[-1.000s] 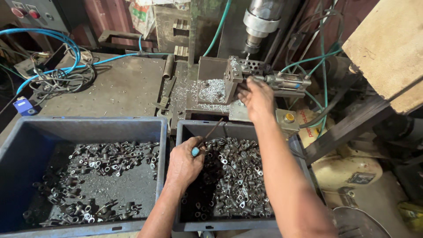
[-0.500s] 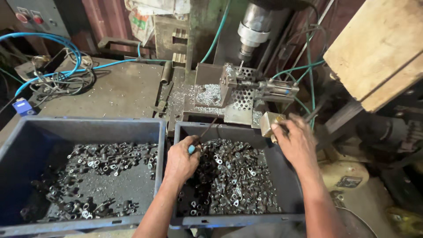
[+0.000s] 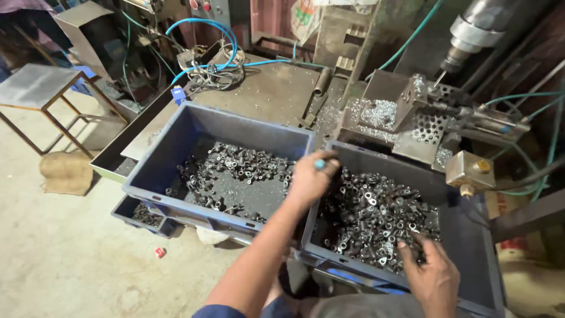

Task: The person repeatedly picks small metal parts from a bin, places them into a drill press fixture, and removes them after the machine cycles. The parts are transferred between two bins during the process.

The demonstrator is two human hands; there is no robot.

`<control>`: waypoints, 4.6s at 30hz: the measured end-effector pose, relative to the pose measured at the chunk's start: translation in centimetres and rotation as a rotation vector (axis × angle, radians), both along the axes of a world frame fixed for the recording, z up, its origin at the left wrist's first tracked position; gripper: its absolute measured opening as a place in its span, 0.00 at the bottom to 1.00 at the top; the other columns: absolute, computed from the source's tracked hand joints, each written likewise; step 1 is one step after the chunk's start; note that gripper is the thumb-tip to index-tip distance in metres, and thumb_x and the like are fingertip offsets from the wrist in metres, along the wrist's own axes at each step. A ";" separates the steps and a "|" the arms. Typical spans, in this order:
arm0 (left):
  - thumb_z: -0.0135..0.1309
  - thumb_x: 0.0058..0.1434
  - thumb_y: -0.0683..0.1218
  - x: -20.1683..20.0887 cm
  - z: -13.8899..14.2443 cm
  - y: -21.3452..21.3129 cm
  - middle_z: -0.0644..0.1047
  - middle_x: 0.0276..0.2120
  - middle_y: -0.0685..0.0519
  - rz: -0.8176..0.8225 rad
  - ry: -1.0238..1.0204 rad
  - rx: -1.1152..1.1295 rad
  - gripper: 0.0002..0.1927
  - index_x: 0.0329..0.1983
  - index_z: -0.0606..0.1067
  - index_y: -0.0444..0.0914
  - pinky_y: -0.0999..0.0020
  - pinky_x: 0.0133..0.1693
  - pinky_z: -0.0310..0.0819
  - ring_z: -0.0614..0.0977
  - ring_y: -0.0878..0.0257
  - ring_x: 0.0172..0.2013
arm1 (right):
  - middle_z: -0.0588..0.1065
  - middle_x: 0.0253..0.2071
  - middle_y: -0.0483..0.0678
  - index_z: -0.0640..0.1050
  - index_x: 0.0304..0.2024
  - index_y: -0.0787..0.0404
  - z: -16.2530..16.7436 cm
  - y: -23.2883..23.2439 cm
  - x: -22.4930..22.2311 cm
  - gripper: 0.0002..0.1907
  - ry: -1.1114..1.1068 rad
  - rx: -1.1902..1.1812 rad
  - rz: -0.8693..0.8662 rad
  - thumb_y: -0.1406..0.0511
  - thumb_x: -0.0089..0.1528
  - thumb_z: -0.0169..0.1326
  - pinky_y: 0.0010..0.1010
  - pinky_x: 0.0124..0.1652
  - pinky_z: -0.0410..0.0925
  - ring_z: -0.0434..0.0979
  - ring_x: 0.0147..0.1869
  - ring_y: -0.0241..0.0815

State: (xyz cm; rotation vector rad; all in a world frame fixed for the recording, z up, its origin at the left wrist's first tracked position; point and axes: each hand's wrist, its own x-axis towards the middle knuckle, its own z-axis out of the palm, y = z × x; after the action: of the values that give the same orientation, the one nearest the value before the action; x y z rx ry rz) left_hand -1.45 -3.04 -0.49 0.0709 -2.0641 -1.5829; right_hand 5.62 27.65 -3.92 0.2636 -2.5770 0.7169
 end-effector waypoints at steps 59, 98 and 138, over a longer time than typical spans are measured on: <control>0.63 0.55 0.61 6.2 -3.4 -20.7 0.82 0.52 0.47 -0.079 -1.300 -1.216 0.24 0.48 0.85 0.42 0.59 0.56 0.77 0.83 0.53 0.55 | 0.81 0.43 0.52 0.81 0.45 0.60 3.0 -0.8 1.1 0.15 0.061 -0.150 0.061 0.60 0.59 0.62 0.40 0.40 0.74 0.83 0.41 0.53; 0.55 0.56 0.43 8.8 2.0 14.6 0.83 0.38 0.42 -0.299 -0.208 -0.219 0.34 0.68 0.64 0.39 0.52 0.42 0.77 0.84 0.42 0.38 | 0.81 0.40 0.47 0.78 0.54 0.63 0.7 2.3 0.1 0.18 -0.087 -0.622 0.131 0.70 0.62 0.61 0.26 0.42 0.72 0.78 0.42 0.32; 0.55 0.55 0.44 -8.1 19.2 11.9 0.81 0.27 0.40 0.032 0.026 -1.237 0.09 0.37 0.82 0.44 0.48 0.35 0.79 0.84 0.42 0.31 | 0.81 0.37 0.44 0.78 0.43 0.62 -1.1 12.2 -3.6 0.05 -0.076 -1.126 -0.041 0.67 0.66 0.56 0.22 0.34 0.67 0.79 0.35 0.31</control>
State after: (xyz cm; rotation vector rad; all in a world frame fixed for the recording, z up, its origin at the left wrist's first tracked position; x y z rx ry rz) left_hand -9.50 8.88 18.67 -0.3511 -2.6107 -0.0828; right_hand 2.01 39.81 -4.98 -0.1854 -1.8344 1.9915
